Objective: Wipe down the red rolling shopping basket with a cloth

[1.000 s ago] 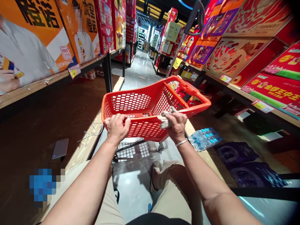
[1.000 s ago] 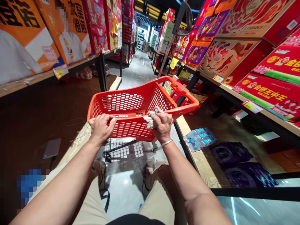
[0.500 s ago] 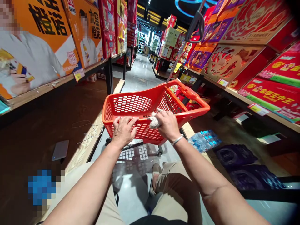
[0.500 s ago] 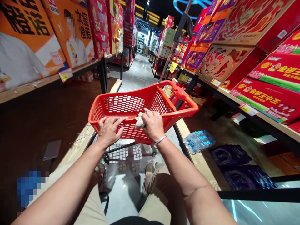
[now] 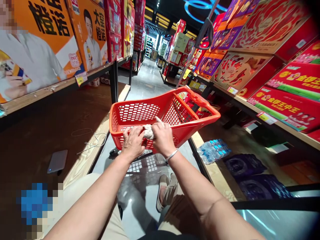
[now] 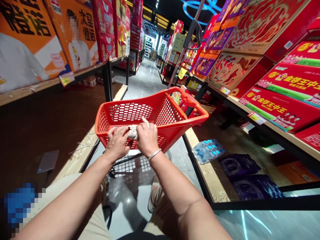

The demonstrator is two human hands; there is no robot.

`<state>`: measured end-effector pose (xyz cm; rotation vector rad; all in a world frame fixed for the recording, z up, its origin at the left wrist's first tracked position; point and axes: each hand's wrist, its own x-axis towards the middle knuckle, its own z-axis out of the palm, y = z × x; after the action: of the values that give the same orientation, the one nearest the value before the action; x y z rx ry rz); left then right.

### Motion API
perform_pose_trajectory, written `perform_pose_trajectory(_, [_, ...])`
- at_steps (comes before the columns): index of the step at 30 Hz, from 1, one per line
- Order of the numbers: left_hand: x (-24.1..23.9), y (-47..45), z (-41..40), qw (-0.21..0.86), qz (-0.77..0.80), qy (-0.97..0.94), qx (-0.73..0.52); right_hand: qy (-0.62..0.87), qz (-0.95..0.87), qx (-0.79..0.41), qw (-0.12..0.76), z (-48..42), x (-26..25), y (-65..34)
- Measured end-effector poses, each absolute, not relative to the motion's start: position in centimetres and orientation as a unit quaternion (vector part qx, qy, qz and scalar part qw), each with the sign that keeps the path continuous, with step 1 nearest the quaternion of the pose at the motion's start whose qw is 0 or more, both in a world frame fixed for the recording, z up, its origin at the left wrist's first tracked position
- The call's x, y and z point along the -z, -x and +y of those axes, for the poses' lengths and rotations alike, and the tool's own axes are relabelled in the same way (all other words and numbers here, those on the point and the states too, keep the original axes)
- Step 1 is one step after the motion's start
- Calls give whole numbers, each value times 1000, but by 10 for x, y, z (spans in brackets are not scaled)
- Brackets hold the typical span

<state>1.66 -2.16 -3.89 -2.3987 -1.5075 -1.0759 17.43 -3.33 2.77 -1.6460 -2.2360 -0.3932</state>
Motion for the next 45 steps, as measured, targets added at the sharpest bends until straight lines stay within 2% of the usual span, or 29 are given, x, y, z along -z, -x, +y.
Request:
perform_pose_trajectory(4, [40,-13,-20,65,-493,787,365,540,-815,161,136,-28,-38,-197])
perform_pose_trajectory(8, [38,-11,-20,62,-487,790,368,636,-735,207,112,-24,-73,-275])
perform_pose_trajectory(13, [37,-17,-23,52,-487,789,370,739,-610,246,143,-22,-94,-322])
perform_pose_trajectory(18, [37,-19,-26,54,-492,790,361,656,-717,179,152,-20,-57,-250])
perform_pose_trajectory(23, [36,-13,-23,60,-503,788,349,507,-828,97,220,-24,-22,-193])
perform_pose_trajectory(28, [37,-7,-19,62,-501,783,364,533,-788,150,269,-30,19,-217])
perform_pose_trajectory(30, [38,-7,-19,59,-503,779,370,556,-774,167,253,-32,46,-225])
perform_pose_trajectory(36, [38,-8,-18,54,-505,781,364,534,-828,127,116,-44,113,-219])
perform_pose_trajectory(41, [38,-7,-15,51,-511,770,378,502,-848,128,113,-40,94,-233])
perform_pose_trajectory(45, [39,-8,-14,56,-513,766,384,578,-766,178,216,-27,46,-264])
